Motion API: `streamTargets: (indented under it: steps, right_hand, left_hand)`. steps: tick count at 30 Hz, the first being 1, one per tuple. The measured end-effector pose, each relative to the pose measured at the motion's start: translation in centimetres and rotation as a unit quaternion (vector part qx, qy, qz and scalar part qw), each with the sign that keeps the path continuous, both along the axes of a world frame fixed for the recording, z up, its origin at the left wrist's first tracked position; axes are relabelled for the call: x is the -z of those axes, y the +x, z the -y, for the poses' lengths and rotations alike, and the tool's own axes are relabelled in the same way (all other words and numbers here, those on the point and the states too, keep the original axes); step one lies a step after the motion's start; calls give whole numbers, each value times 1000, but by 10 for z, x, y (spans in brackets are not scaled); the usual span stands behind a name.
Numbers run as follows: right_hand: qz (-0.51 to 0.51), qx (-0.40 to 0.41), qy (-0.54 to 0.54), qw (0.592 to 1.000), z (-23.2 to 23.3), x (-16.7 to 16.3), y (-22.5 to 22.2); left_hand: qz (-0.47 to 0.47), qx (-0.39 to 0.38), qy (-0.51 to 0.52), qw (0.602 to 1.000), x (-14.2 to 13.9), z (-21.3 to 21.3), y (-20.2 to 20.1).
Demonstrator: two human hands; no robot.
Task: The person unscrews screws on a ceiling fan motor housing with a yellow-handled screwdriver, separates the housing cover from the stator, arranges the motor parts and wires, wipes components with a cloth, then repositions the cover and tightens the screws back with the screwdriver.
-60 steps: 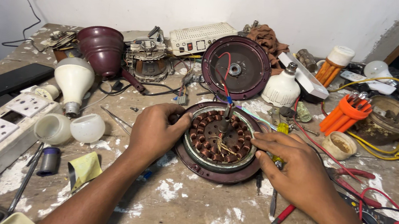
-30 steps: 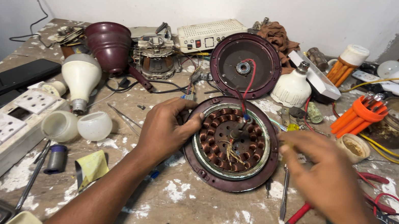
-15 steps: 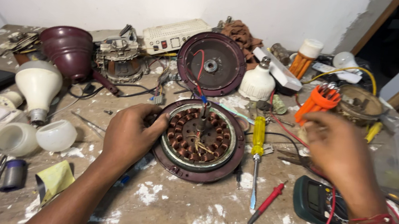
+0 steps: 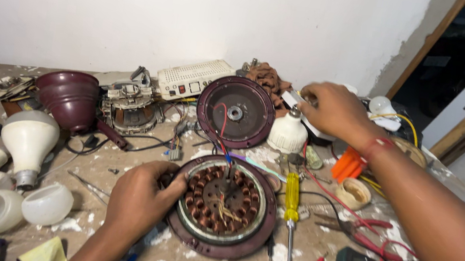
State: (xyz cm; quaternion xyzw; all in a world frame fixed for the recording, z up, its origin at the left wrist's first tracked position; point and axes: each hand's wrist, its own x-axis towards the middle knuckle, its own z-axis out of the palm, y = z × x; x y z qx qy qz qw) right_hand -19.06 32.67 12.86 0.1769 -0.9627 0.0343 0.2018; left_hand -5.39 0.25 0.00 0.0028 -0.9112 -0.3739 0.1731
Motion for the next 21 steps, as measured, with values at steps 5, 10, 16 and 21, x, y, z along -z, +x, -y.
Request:
streamTargets:
  steps: [5,10,16,21]
  right_hand:
    - [36,94,-21,995,31,-2,-85]
    - [63,128,-68,987,61,-1,-126]
    - [76,170,-88,978,83,9,-139]
    - [-81,124,-258,955,71,-10,-139]
  left_hand:
    - [-55,30,4,998,0,2,-3]
    - [-43,46,20,998,-4,2,-3]
    - [-59,63,39,995,-5,4,-6]
    - [-76,73,53,993,-3,5,-5]
